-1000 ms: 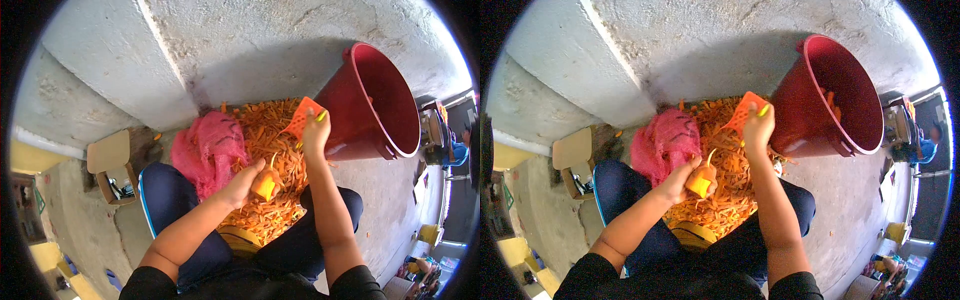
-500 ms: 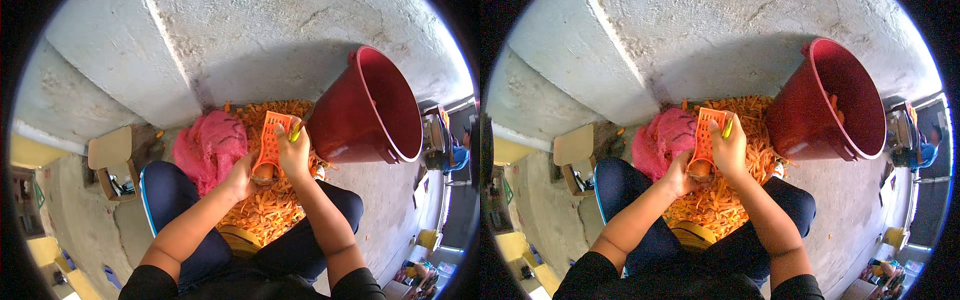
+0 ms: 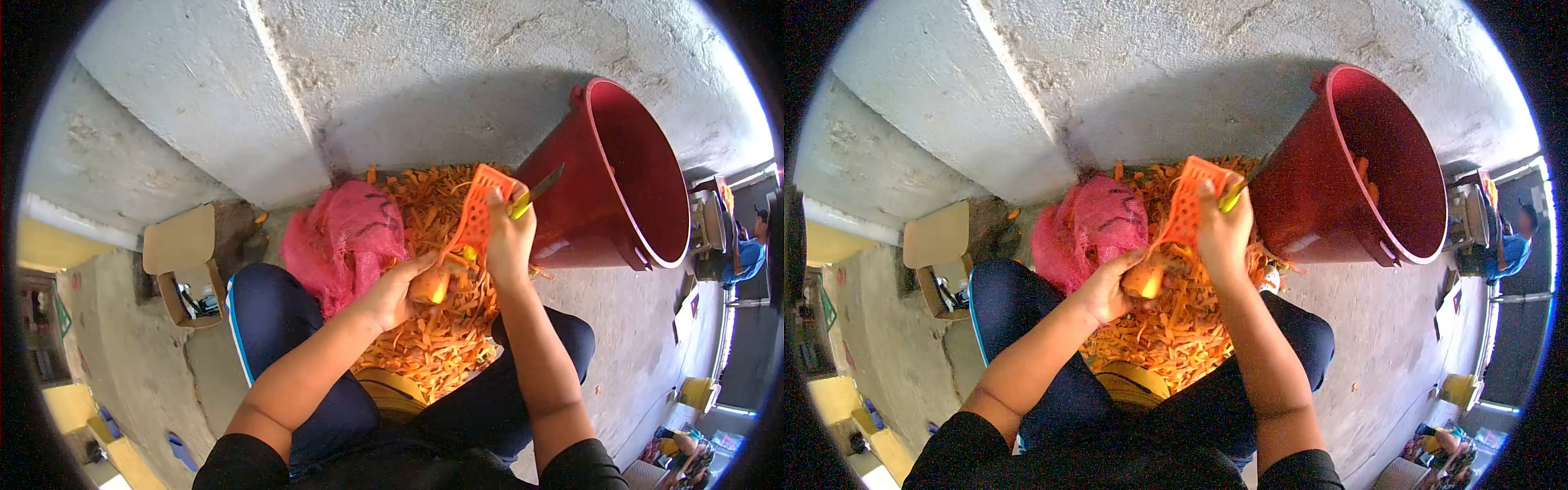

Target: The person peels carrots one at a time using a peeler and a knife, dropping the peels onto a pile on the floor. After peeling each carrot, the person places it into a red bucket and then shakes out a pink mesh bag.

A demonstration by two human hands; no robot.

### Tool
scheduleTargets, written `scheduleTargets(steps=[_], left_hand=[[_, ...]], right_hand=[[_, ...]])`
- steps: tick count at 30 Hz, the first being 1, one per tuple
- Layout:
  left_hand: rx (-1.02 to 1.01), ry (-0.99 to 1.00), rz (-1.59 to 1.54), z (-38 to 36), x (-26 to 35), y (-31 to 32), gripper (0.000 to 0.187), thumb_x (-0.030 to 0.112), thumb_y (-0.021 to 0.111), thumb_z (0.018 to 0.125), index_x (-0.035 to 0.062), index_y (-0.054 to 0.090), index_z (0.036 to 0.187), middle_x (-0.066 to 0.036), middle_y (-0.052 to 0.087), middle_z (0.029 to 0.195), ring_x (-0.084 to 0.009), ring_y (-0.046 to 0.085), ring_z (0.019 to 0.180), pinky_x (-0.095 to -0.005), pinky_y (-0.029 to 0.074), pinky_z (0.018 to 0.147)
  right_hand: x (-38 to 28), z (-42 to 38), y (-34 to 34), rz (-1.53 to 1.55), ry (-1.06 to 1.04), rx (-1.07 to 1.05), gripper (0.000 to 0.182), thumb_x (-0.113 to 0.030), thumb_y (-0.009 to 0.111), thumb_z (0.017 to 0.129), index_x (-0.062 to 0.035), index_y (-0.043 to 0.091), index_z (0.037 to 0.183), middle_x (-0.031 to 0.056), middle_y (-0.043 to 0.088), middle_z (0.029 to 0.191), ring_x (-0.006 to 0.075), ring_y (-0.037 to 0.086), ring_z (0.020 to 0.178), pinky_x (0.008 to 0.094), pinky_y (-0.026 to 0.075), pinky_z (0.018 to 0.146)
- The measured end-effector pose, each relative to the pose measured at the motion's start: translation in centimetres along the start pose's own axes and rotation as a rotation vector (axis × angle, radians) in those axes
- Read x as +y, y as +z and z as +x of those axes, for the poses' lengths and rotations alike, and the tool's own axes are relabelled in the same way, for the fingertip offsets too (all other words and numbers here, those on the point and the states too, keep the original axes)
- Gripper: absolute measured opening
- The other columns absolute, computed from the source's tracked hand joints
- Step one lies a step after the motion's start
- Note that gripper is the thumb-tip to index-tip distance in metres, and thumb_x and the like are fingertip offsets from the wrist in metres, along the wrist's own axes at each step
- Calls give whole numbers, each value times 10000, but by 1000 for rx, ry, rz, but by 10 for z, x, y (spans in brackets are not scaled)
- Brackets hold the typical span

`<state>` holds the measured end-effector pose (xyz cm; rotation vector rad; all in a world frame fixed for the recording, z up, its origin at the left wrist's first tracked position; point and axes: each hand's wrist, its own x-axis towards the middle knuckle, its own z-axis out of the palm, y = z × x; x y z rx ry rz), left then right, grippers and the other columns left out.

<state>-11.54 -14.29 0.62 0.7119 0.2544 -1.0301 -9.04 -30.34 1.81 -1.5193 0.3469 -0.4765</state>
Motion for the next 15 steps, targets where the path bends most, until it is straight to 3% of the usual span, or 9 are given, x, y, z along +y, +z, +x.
scheduleTargets(steps=[4, 7, 10, 15], left_hand=[[55, -102, -76, 8, -4, -7, 398, 446, 330, 860, 120, 505, 1006, -67, 584, 810, -194, 555, 646, -302, 412, 465], [-105, -83, -73, 6, 0, -5, 403, 454, 269, 878, 132, 503, 946, -64, 559, 734, -170, 522, 558, -256, 363, 427], [88, -92, -6, 6, 0, 1, 411, 435, 233, 889, 123, 498, 926, -75, 543, 679, -164, 495, 495, -257, 357, 394], [-155, -44, 188, 2, -8, -7, 462, 448, 246, 880, 60, 496, 879, -97, 524, 637, -160, 483, 469, -237, 342, 355]], right_hand=[[-11, -20, 13, -19, 23, -126, 190, -127, 529, 823, -1, 456, 945, 26, 496, 821, 86, 439, 748, 236, 382, 688], [-7, -28, 18, -110, -50, -136, 196, -117, 525, 819, 7, 472, 961, 75, 551, 850, 116, 497, 775, 268, 411, 698], [-12, -30, 19, -168, 2, -129, 188, -110, 535, 811, 1, 478, 951, 78, 556, 816, 121, 502, 753, 263, 413, 689], [15, 10, -6, -380, -184, 125, 188, -147, 545, 817, 6, 471, 898, 71, 486, 683, 129, 428, 626, 290, 396, 592]])
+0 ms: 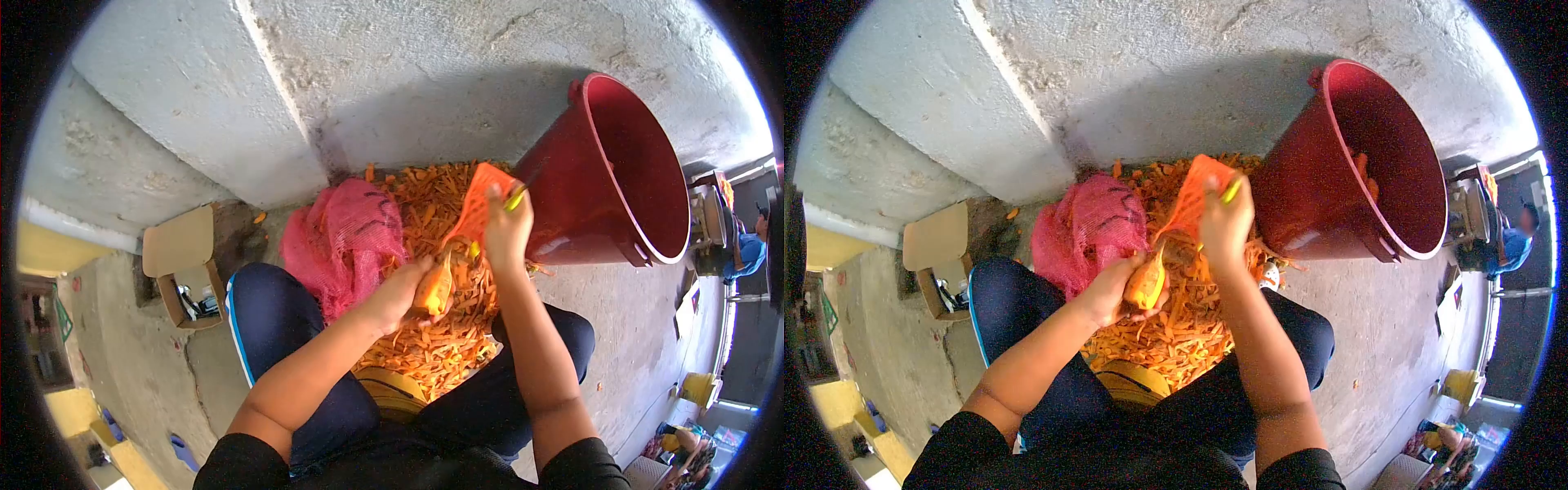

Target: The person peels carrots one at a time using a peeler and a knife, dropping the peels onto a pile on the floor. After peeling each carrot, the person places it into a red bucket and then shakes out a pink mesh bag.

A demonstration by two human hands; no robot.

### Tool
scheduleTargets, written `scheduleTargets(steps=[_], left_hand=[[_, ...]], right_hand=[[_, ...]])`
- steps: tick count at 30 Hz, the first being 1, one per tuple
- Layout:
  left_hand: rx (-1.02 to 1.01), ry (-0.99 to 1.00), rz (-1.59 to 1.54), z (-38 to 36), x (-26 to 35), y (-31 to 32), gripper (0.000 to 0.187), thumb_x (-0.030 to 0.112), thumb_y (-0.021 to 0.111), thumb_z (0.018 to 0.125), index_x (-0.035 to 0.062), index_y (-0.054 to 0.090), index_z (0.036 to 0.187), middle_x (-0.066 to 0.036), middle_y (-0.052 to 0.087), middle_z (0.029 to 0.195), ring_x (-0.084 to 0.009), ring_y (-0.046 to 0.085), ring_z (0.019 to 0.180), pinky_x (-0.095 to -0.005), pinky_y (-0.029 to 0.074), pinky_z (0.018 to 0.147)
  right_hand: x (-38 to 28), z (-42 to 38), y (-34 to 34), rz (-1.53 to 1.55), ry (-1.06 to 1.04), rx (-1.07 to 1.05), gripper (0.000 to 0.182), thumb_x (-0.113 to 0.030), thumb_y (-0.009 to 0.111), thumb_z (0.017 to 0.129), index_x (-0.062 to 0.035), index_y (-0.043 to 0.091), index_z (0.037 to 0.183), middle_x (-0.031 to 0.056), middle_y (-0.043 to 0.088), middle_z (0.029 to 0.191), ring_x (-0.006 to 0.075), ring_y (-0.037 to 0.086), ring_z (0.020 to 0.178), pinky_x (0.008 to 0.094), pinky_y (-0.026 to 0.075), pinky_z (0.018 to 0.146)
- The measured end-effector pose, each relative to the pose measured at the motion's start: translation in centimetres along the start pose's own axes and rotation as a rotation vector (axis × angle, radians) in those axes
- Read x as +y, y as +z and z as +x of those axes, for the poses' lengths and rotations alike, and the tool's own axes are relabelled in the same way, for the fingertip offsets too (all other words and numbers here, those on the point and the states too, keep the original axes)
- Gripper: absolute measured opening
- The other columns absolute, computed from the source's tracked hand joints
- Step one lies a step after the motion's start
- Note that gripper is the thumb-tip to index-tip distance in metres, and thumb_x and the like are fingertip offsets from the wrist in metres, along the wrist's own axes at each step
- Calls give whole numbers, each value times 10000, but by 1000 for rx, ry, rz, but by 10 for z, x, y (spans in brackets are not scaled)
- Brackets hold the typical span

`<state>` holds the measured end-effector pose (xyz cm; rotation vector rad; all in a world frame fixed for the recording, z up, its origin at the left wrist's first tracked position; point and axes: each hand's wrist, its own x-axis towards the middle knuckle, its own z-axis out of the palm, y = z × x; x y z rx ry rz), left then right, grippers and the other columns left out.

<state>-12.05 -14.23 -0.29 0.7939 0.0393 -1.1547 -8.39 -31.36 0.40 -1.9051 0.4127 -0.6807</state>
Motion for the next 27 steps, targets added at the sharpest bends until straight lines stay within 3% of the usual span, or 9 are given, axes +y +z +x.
scheduleTargets(steps=[1, 2, 6, 9, 15, 18, 23, 24, 27], left_hand=[[-60, 14, 25, -2, -2, 1, 482, 457, 249, 875, 41, 493, 866, -106, 518, 629, -161, 481, 466, -232, 335, 347], [-33, -25, -20, -6, 0, 3, 471, 459, 283, 870, 33, 479, 910, -109, 525, 662, -179, 508, 501, -256, 398, 372], [119, -48, -209, -1, 8, -1, 437, 460, 365, 849, 53, 478, 961, -100, 555, 748, -219, 553, 600, -349, 506, 469], [150, -33, -177, 0, 9, 2, 435, 470, 349, 851, 74, 485, 967, -92, 565, 745, -205, 552, 574, -323, 488, 441], [18, -8, -215, 8, -1, -8, 482, 498, 274, 859, 86, 507, 945, -73, 552, 679, -154, 475, 451, -245, 374, 353], [56, -47, -181, 8, 1, -7, 510, 502, 240, 864, 74, 510, 926, -82, 542, 670, -146, 446, 433, -234, 345, 341], [-84, -73, -42, -1, -5, -5, 500, 492, 257, 866, 57, 498, 928, -103, 543, 680, -163, 484, 467, -256, 389, 361], [-133, -51, -12, -2, -8, -6, 499, 492, 263, 865, 56, 495, 934, -108, 546, 687, -172, 502, 482, -264, 403, 368], [76, -79, -204, 0, -1, 3, 473, 487, 292, 861, 61, 486, 927, -114, 559, 715, -213, 554, 557, -286, 436, 386]], right_hand=[[2, 11, -6, -116, -55, 88, 188, -154, 544, 819, 6, 467, 883, 63, 469, 665, 128, 408, 600, 284, 386, 566], [-6, 17, -11, -99, 143, 140, 185, -158, 539, 823, 7, 459, 853, 56, 472, 667, 109, 399, 585, 250, 368, 541], [-11, 9, -10, 256, 140, 11, 179, -162, 539, 825, -18, 467, 903, -3, 460, 714, 73, 395, 639, 221, 358, 576], [-26, -11, -3, 346, 142, -146, 169, -142, 522, 829, -22, 447, 922, -20, 429, 747, 64, 383, 684, 205, 352, 630], [-40, -33, 6, 340, 111, -293, 169, -114, 502, 832, -2, 462, 952, 40, 522, 821, 90, 468, 764, 238, 399, 702], [-38, -32, 7, 230, 107, -263, 164, -114, 513, 825, 2, 471, 933, 45, 515, 778, 91, 454, 723, 242, 397, 671], [0, 10, -6, -99, 19, 103, 149, -133, 528, 823, 0, 463, 842, 26, 460, 680, 106, 390, 604, 257, 370, 568], [8, 20, -11, 86, 163, 143, 160, -143, 533, 824, -6, 452, 809, 18, 440, 664, 105, 393, 588, 257, 365, 555], [-8, 17, -13, 308, 251, 44, 134, -155, 531, 832, -39, 467, 821, -19, 445, 691, 67, 395, 614, 235, 357, 560]])
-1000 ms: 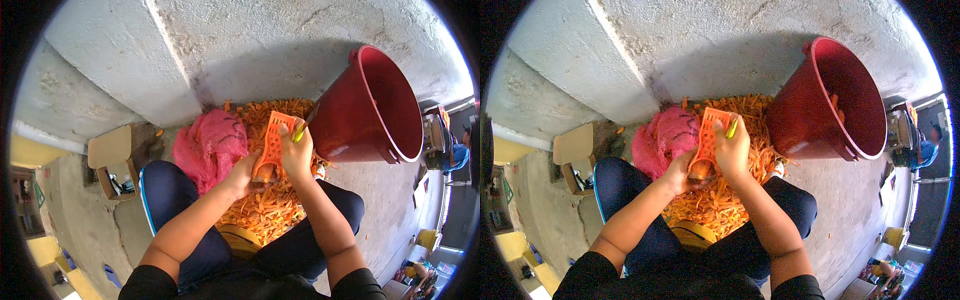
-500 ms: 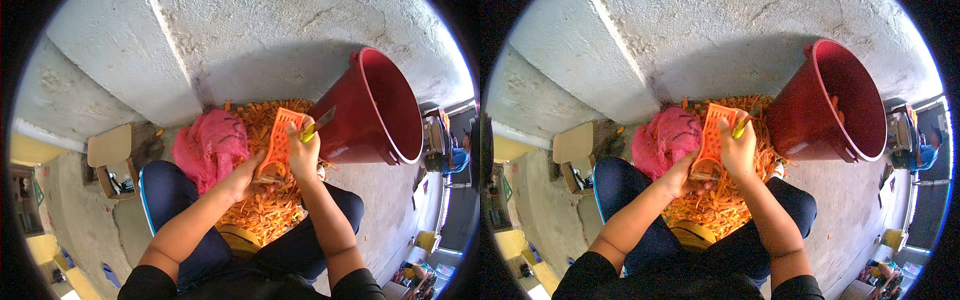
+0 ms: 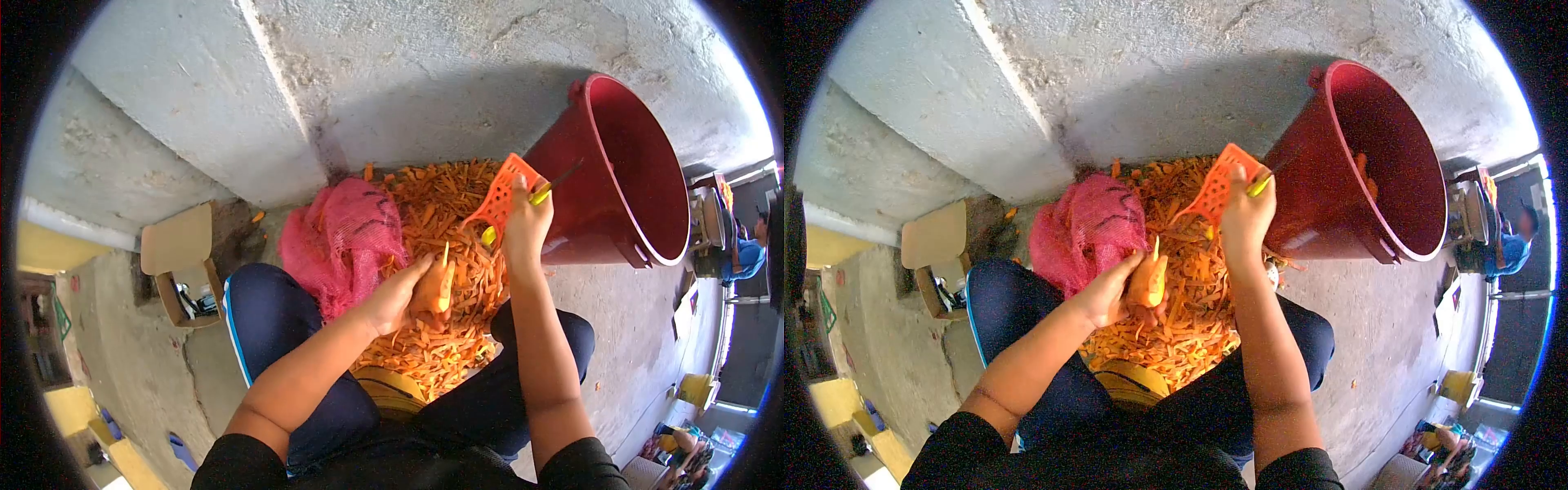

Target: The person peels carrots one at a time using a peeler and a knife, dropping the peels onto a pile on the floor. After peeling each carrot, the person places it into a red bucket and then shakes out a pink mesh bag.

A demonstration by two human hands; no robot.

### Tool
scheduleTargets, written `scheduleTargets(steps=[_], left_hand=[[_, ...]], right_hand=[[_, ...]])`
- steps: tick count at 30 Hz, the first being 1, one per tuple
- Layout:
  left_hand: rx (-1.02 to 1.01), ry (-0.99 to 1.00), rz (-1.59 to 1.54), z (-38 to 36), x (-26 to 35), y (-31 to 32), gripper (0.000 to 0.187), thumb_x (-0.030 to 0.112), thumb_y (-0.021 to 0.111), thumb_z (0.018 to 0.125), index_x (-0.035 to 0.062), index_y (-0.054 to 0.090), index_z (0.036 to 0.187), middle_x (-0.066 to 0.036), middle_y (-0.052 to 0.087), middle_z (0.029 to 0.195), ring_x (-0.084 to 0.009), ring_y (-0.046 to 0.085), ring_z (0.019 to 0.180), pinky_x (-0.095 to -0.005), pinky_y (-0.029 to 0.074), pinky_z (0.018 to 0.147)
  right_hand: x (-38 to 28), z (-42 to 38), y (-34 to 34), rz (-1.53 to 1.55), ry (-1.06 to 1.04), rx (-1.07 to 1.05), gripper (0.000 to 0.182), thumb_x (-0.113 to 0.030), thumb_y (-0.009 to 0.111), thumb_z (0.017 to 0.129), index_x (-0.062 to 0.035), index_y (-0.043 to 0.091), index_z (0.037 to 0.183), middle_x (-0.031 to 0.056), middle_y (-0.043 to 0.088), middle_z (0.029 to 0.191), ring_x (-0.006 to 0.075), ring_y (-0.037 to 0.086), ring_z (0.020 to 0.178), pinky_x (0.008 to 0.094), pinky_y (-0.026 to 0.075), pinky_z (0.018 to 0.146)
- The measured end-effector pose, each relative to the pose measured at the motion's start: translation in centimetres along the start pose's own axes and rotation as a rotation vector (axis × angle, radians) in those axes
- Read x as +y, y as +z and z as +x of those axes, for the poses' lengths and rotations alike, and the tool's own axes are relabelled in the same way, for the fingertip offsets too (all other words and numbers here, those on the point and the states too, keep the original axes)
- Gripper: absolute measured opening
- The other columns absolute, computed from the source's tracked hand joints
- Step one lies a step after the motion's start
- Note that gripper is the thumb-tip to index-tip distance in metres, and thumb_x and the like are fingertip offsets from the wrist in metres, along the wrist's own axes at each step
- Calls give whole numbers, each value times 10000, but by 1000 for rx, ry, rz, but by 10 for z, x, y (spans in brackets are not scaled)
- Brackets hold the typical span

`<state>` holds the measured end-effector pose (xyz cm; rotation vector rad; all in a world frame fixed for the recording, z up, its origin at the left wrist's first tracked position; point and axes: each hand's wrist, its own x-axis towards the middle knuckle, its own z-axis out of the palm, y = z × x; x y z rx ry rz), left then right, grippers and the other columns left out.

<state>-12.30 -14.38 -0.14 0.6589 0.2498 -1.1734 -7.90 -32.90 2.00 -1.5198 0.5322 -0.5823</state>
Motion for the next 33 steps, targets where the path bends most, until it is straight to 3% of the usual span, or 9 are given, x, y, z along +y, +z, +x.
scheduleTargets(steps=[4, 11, 13, 20, 23, 26, 28, 29, 33], left_hand=[[-54, 15, 5, -2, 12, -3, 422, 471, 300, 866, 93, 477, 931, -105, 567, 720, -238, 572, 598, -303, 459, 423], [116, 2, -30, -6, 17, 16, 482, 521, 268, 853, 105, 503, 911, -69, 553, 642, -207, 523, 456, -287, 387, 360], [2, 21, 37, -1, 13, 6, 523, 513, 230, 865, 74, 494, 973, -91, 560, 666, -176, 508, 449, -273, 412, 382], [-123, 30, 95, 7, 4, -7, 507, 539, 252, 850, 98, 502, 860, -71, 519, 610, -126, 374, 349, -276, 405, 387], [-44, 40, 156, 2, 4, -5, 505, 545, 259, 847, 95, 487, 872, -91, 518, 609, -109, 368, 349, -276, 395, 380], [-151, 59, 243, -8, 5, 5, 510, 549, 264, 844, 84, 467, 892, -108, 519, 611, -97, 366, 347, -280, 414, 392], [-220, 69, 248, -4, 0, -5, 481, 517, 279, 853, 75, 456, 924, -120, 537, 671, -142, 454, 415, -303, 452, 424], [-219, 69, 206, -3, -1, -6, 469, 505, 286, 855, 75, 460, 926, -122, 542, 691, -158, 478, 445, -311, 460, 437], [-104, 108, -67, 0, 9, -6, 384, 413, 308, 865, 83, 487, 945, -131, 566, 808, -232, 558, 651, -356, 477, 533]], right_hand=[[-12, -27, 12, 43, -73, -207, 148, -148, 529, 830, -41, 440, 880, -21, 441, 752, 58, 389, 692, 207, 357, 643], [-18, -45, 14, -43, -97, -289, 153, -124, 506, 837, -15, 454, 932, 21, 499, 817, 80, 441, 752, 224, 379, 695], [-17, -49, 16, -16, -71, -314, 171, -121, 504, 837, -2, 458, 950, 40, 517, 830, 91, 456, 771, 233, 386, 712], [-10, -51, 18, -58, -58, -304, 165, -120, 514, 827, 2, 477, 932, 48, 530, 802, 96, 471, 750, 239, 396, 692], [-9, -46, 17, -197, -111, -257, 150, -123, 519, 826, 1, 482, 900, 35, 516, 756, 93, 450, 700, 244, 394, 650], [9, -14, 8, -162, -100, -69, 134, -126, 525, 824, -6, 484, 866, 18, 497, 711, 93, 418, 644, 251, 384, 600], [12, 1, 3, -216, -133, 66, 129, -134, 527, 827, -14, 482, 845, 5, 484, 699, 89, 392, 618, 253, 370, 571], [10, 2, 0, -131, -17, 71, 136, -139, 526, 829, -17, 488, 876, 7, 494, 731, 83, 406, 647, 235, 373, 604], [-1, -15, 8, 32, -45, -92, 185, -150, 524, 834, -12, 484, 950, 2, 493, 783, 71, 420, 711, 211, 365, 669]])
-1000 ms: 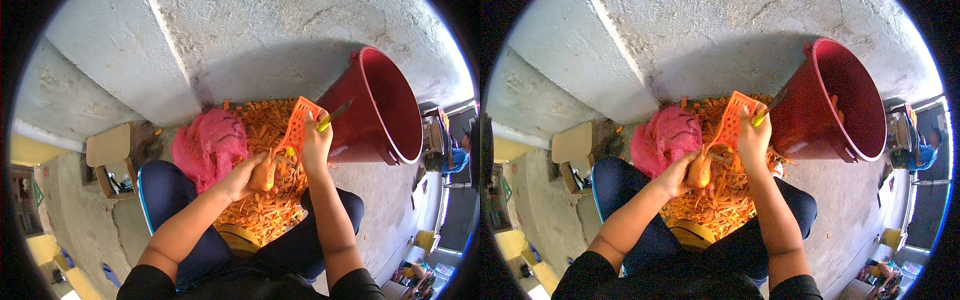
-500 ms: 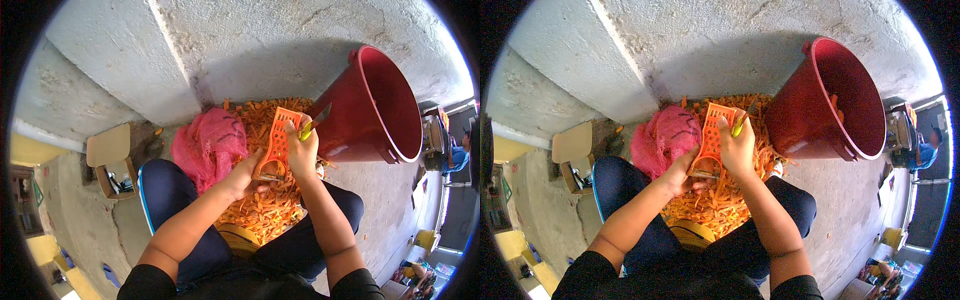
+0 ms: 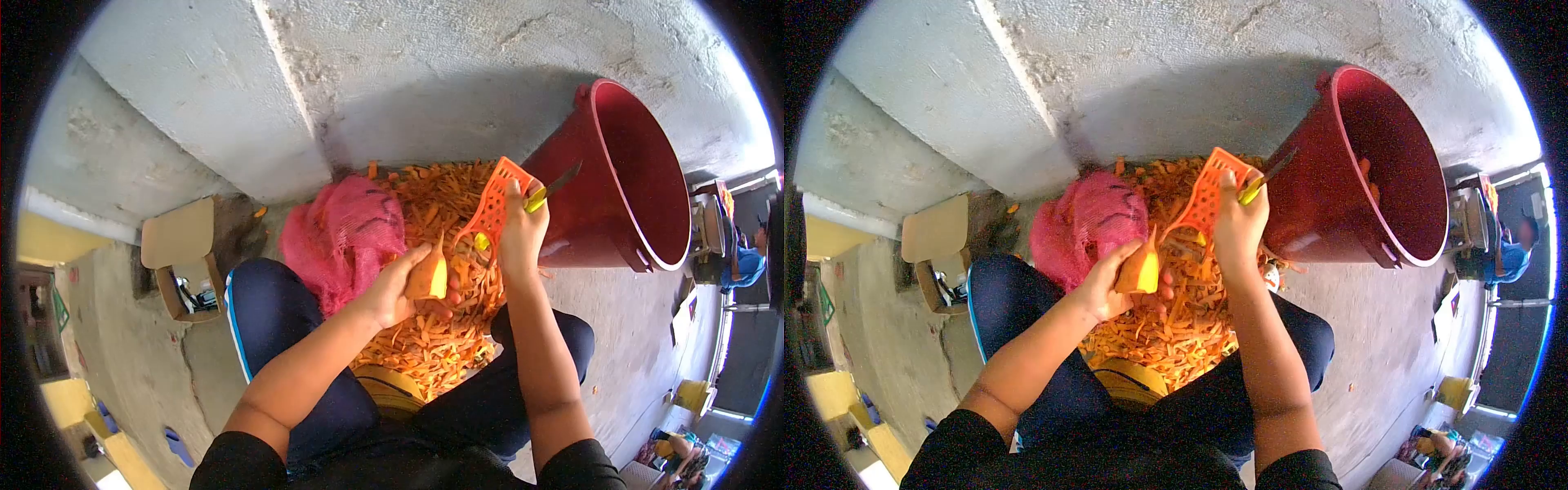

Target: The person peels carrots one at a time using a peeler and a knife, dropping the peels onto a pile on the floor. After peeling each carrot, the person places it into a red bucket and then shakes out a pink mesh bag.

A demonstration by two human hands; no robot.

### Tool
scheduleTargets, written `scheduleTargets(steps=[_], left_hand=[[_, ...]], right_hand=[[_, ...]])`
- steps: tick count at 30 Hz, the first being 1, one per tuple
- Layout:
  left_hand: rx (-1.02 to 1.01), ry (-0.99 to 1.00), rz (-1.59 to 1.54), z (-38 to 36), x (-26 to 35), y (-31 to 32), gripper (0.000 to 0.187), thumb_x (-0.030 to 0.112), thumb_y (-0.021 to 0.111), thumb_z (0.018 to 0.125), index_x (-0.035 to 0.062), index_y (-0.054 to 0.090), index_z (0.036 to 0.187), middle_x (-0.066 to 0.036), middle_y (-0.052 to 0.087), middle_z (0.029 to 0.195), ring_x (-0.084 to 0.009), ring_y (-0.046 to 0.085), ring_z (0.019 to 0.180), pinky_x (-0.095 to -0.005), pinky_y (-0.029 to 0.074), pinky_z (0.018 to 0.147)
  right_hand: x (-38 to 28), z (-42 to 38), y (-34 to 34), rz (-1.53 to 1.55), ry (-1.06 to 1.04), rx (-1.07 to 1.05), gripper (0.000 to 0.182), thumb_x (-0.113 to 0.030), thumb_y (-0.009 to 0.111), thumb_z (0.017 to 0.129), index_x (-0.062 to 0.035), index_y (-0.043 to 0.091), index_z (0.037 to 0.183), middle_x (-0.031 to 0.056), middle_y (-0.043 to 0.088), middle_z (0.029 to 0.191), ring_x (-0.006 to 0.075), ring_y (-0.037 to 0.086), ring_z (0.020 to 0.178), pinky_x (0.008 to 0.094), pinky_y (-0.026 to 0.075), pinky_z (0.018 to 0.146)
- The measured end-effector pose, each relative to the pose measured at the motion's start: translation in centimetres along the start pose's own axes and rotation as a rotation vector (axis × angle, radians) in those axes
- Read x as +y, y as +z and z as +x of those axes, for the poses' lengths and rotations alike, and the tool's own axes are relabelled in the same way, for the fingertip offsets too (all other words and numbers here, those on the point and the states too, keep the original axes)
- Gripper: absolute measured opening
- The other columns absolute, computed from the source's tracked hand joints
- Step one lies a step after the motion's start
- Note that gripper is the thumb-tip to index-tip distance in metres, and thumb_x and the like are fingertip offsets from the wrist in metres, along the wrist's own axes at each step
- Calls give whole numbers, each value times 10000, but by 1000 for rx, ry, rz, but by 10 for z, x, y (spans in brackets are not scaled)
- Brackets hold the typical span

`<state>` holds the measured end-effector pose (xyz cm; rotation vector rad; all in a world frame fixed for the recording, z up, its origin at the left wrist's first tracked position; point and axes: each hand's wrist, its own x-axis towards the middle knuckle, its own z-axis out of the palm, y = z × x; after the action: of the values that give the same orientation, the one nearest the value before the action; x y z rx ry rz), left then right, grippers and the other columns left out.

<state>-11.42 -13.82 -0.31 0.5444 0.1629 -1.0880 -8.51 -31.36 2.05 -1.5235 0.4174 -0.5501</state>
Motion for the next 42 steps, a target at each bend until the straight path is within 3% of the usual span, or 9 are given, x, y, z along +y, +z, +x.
scheduleTargets(steps=[8, 14, 19, 21, 25, 27, 31, 36, 42], left_hand=[[211, 56, -68, 12, -4, -4, 374, 386, 298, 880, 136, 482, 1089, -44, 577, 956, -187, 562, 832, -346, 459, 674], [374, 61, -41, 3, 2, 28, 369, 389, 264, 899, 111, 486, 997, -34, 570, 886, -162, 554, 728, -317, 447, 591], [80, 96, 177, 6, -15, -13, 360, 419, 324, 877, 115, 494, 964, -62, 554, 810, -195, 554, 693, -349, 466, 573], [20, 74, 161, 3, -14, -13, 351, 421, 349, 870, 113, 494, 954, -65, 552, 792, -205, 553, 682, -366, 472, 555], [164, 36, 23, -1, -4, 2, 344, 395, 395, 859, 104, 493, 1015, -72, 571, 839, -222, 566, 732, -385, 490, 597], [170, 34, 12, 1, -1, 2, 356, 390, 382, 865, 100, 491, 1040, -71, 578, 876, -218, 570, 757, -372, 491, 624], [6, 46, -75, 8, -3, -12, 353, 356, 340, 886, 90, 486, 1067, -64, 581, 945, -200, 573, 814, -342, 483, 697], [258, 75, -131, 14, -1, 4, 326, 291, 321, 895, 76, 477, 1084, -69, 572, 990, -199, 568, 865, -339, 469, 753], [232, 80, -203, 15, -5, 6, 317, 238, 295, 894, 54, 473, 1080, -83, 570, 994, -203, 567, 877, -351, 465, 772]], right_hand=[[-8, -40, 23, -88, -101, -218, 177, -121, 516, 826, -5, 451, 943, 66, 527, 785, 100, 469, 726, 245, 402, 679], [-8, -43, 22, -321, -171, -145, 238, -147, 538, 817, 22, 456, 963, 146, 556, 758, 140, 515, 707, 283, 429, 663], [17, 3, 0, -470, -390, 179, 192, -146, 540, 819, 14, 476, 903, 70, 478, 638, 128, 438, 601, 283, 393, 556], [9, 21, -14, -245, -51, 249, 164, -151, 535, 825, -5, 480, 876, 23, 457, 650, 86, 412, 595, 235, 371, 530], [-9, 1, -2, -95, -43, 59, 138, -156, 514, 840, -31, 466, 873, -27, 440, 712, 55, 378, 608, 202, 335, 524], [-7, -13, 6, -12, -28, -75, 162, -155, 503, 845, -22, 446, 917, -8, 452, 786, 59, 390, 722, 208, 351, 650], [-14, -36, 19, -61, -38, -212, 166, -148, 504, 843, -16, 446, 925, 15, 481, 802, 82, 430, 749, 228, 376, 697], [-9, -45, 23, -54, -30, -267, 200, -128, 519, 828, 7, 460, 963, 64, 541, 824, 107, 487, 758, 249, 407, 701], [-7, -47, 22, -148, -106, -283, 199, -113, 535, 811, 0, 474, 963, 107, 581, 785, 143, 541, 717, 279, 433, 668]])
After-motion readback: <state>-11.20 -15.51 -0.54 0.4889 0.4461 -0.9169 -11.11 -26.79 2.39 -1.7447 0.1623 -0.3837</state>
